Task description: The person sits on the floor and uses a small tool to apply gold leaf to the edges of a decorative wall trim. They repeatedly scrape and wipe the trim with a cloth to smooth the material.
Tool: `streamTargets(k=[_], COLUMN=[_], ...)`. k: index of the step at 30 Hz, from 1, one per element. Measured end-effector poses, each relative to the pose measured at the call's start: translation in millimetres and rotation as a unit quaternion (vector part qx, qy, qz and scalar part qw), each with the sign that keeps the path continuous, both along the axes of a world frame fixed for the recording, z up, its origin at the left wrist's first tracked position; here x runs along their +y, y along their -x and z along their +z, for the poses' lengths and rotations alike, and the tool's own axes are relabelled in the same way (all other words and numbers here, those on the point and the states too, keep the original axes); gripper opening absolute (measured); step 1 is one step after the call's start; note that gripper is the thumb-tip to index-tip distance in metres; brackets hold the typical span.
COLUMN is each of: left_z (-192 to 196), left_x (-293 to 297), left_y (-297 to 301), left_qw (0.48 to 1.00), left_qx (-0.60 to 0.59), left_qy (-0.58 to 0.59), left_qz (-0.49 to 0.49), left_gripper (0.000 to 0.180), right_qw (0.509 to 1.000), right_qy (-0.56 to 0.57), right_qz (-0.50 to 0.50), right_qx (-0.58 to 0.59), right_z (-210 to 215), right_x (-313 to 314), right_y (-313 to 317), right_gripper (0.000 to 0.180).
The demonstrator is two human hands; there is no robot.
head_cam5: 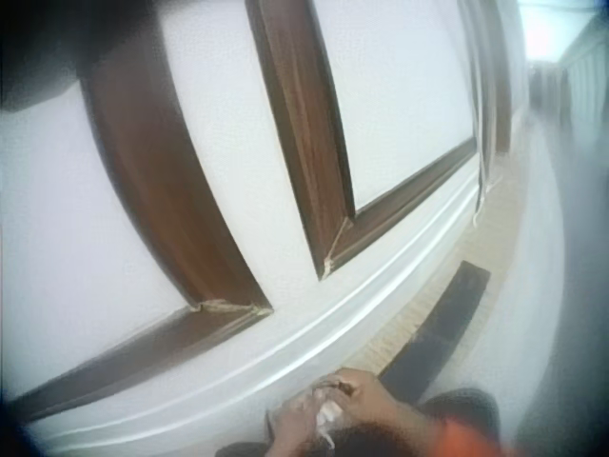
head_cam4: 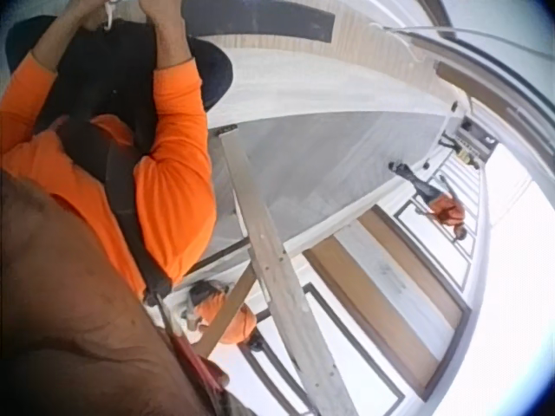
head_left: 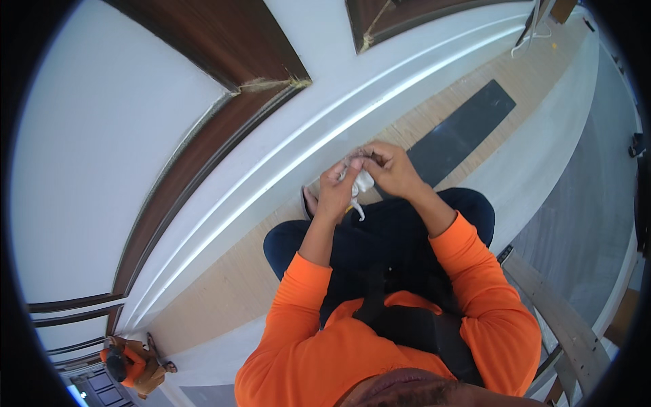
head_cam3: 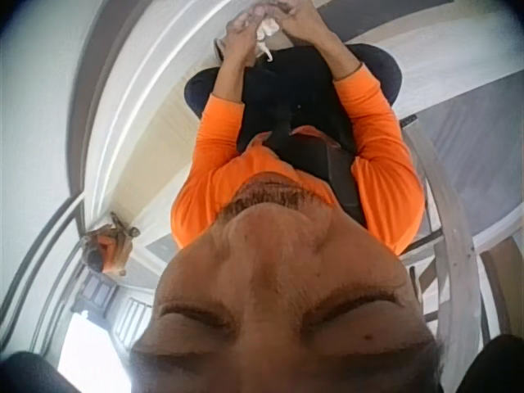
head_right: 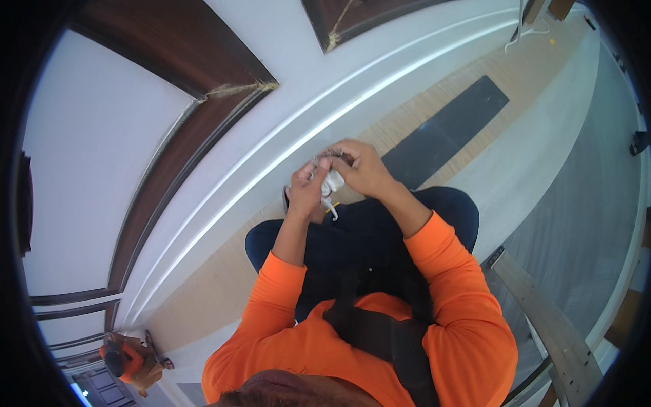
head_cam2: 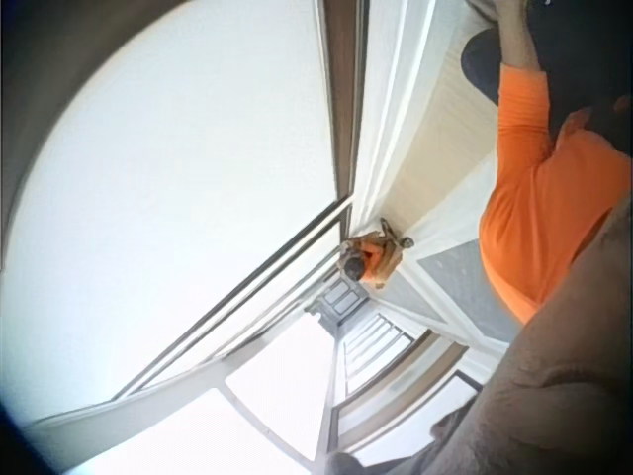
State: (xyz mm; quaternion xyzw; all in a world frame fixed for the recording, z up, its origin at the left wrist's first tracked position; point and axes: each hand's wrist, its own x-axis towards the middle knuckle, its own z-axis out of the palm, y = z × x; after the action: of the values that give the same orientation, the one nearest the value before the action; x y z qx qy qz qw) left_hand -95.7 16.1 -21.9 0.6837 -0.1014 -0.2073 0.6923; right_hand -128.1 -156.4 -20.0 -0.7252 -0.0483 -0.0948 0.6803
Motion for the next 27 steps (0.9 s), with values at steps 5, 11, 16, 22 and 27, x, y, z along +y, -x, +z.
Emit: streamTargets(k=[5,11,16,22,27], left_z=[26,24,19,-44,-75], left_x=[-8,-1,-5,36,37], left_y=[-5,-8,-11,-48,-52], left_qw=[0.950,0.940,0.946,0.992,0.993], left_qx=[0.126,0.137,0.088,-0.015,-0.100], left_qy=[0.244,0.289,0.285,0.042,-0.067], left_qz=[0.148,0.117,0.131,0.119,-0.017], left_gripper=[0.050,0.053,0.054,0.032,0.021], right_qw=[0.984,0.995,0.981,0.948,0.812], right_qy=[-0.134,-0.009,0.033,-0.080,0.170], right_qz=[-0.112,-0.099,-0.184,-0.231,-0.271], right_qx=[0.045,-0.021,-0.043,-0.202,-0.489], right_z=[27,17,9,122,159], right_x=[13,48,49,77,104], right_y=[3,17,1,-64,-136], right_gripper=[0.038,0.036,0.024,0.028,0.039])
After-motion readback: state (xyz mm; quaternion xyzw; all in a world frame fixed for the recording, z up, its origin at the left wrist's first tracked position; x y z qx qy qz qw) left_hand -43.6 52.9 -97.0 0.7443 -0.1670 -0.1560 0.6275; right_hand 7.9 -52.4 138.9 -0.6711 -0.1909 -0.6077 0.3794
